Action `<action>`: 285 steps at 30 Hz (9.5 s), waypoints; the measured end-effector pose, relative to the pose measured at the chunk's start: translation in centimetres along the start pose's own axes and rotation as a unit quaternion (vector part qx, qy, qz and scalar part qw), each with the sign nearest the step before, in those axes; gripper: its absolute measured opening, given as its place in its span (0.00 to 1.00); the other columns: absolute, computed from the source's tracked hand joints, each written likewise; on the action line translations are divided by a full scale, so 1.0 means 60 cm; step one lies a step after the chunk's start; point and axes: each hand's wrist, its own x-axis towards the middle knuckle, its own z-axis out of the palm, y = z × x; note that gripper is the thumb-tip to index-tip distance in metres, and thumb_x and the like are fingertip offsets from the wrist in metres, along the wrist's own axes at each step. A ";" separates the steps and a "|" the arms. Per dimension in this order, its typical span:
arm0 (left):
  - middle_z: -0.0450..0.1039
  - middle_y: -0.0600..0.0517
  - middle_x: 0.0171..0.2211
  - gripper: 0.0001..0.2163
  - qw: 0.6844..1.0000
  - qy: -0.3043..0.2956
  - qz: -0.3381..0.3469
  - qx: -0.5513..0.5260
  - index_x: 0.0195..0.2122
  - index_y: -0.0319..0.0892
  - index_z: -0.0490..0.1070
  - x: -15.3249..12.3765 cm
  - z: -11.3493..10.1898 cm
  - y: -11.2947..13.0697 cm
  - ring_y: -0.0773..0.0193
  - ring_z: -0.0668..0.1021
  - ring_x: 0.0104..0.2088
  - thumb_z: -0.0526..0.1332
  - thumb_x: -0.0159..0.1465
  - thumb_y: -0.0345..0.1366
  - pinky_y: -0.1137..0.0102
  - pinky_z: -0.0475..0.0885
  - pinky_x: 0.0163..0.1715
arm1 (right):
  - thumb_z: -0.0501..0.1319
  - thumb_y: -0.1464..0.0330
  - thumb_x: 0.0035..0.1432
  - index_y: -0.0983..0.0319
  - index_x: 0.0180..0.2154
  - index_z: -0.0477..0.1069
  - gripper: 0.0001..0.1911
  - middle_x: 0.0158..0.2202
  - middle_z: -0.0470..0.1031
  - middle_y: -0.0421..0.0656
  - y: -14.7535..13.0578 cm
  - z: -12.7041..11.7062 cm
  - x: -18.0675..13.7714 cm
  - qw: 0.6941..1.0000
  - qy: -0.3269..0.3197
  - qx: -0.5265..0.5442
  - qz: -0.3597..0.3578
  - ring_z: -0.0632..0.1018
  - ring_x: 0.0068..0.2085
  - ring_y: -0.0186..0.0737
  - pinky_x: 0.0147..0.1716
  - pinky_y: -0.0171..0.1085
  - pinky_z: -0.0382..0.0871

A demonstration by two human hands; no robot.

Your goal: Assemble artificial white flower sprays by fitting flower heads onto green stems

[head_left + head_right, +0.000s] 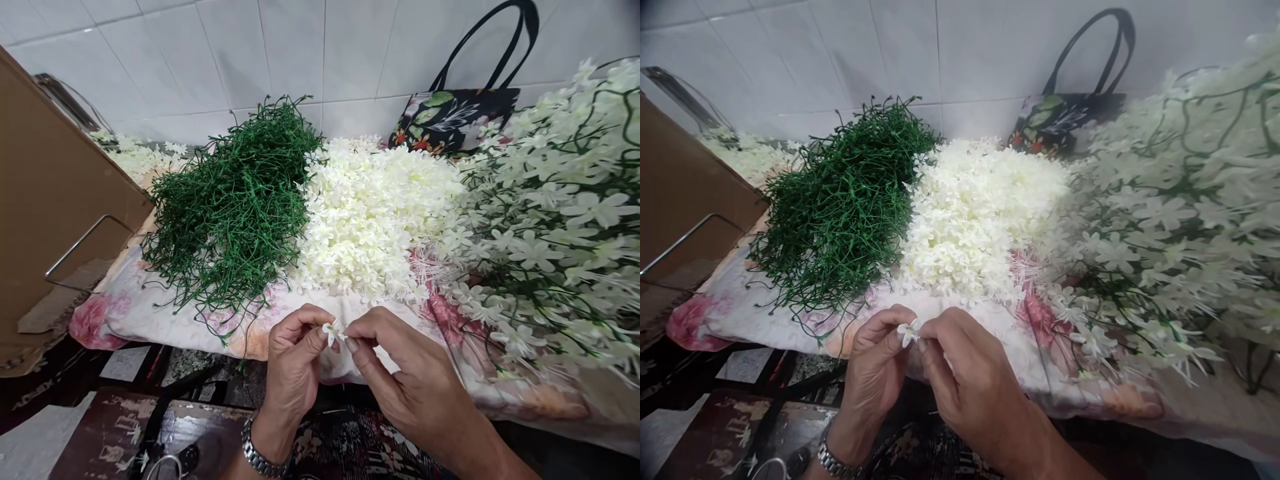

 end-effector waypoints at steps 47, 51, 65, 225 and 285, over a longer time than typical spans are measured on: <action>0.71 0.52 0.26 0.08 0.871 -0.149 0.275 0.378 0.31 0.41 0.73 -0.025 -0.016 -0.001 0.68 0.73 0.27 0.58 0.58 0.22 0.77 0.68 0.26 | 0.54 0.75 0.60 0.62 0.30 0.66 0.07 0.25 0.66 0.38 0.031 0.012 -0.031 0.996 0.006 0.068 0.060 0.69 0.26 0.30 0.25 0.29 0.65; 0.71 0.51 0.26 0.08 0.885 -0.138 0.261 0.361 0.31 0.41 0.72 -0.028 -0.016 -0.008 0.67 0.73 0.27 0.57 0.59 0.23 0.75 0.68 0.26 | 0.54 0.73 0.60 0.61 0.29 0.66 0.07 0.24 0.66 0.37 0.028 0.016 -0.030 0.995 0.018 0.068 0.075 0.69 0.25 0.30 0.24 0.29 0.65; 0.72 0.52 0.22 0.05 0.943 -0.101 0.142 0.282 0.26 0.39 0.73 -0.028 -0.003 -0.012 0.67 0.73 0.24 0.60 0.57 0.28 0.74 0.68 0.25 | 0.54 0.73 0.61 0.59 0.43 0.67 0.09 0.35 0.71 0.42 0.047 0.011 -0.039 0.999 -0.024 0.020 -0.012 0.75 0.35 0.31 0.34 0.27 0.71; 0.64 0.55 0.20 0.08 0.945 -0.129 0.017 0.301 0.25 0.39 0.68 -0.033 -0.008 -0.012 0.69 0.66 0.23 0.57 0.60 0.34 0.76 0.64 0.25 | 0.51 0.76 0.62 0.62 0.34 0.61 0.05 0.27 0.65 0.39 0.030 -0.012 -0.033 0.995 -0.082 -0.053 0.001 0.69 0.27 0.31 0.27 0.30 0.63; 0.58 0.58 0.17 0.08 0.970 -0.073 -0.027 0.231 0.22 0.39 0.67 -0.034 0.002 -0.016 0.74 0.58 0.17 0.59 0.57 0.35 0.78 0.56 0.17 | 0.57 0.72 0.59 0.61 0.36 0.66 0.02 0.28 0.72 0.39 0.039 -0.002 -0.033 0.999 -0.038 -0.005 0.016 0.74 0.27 0.31 0.27 0.29 0.69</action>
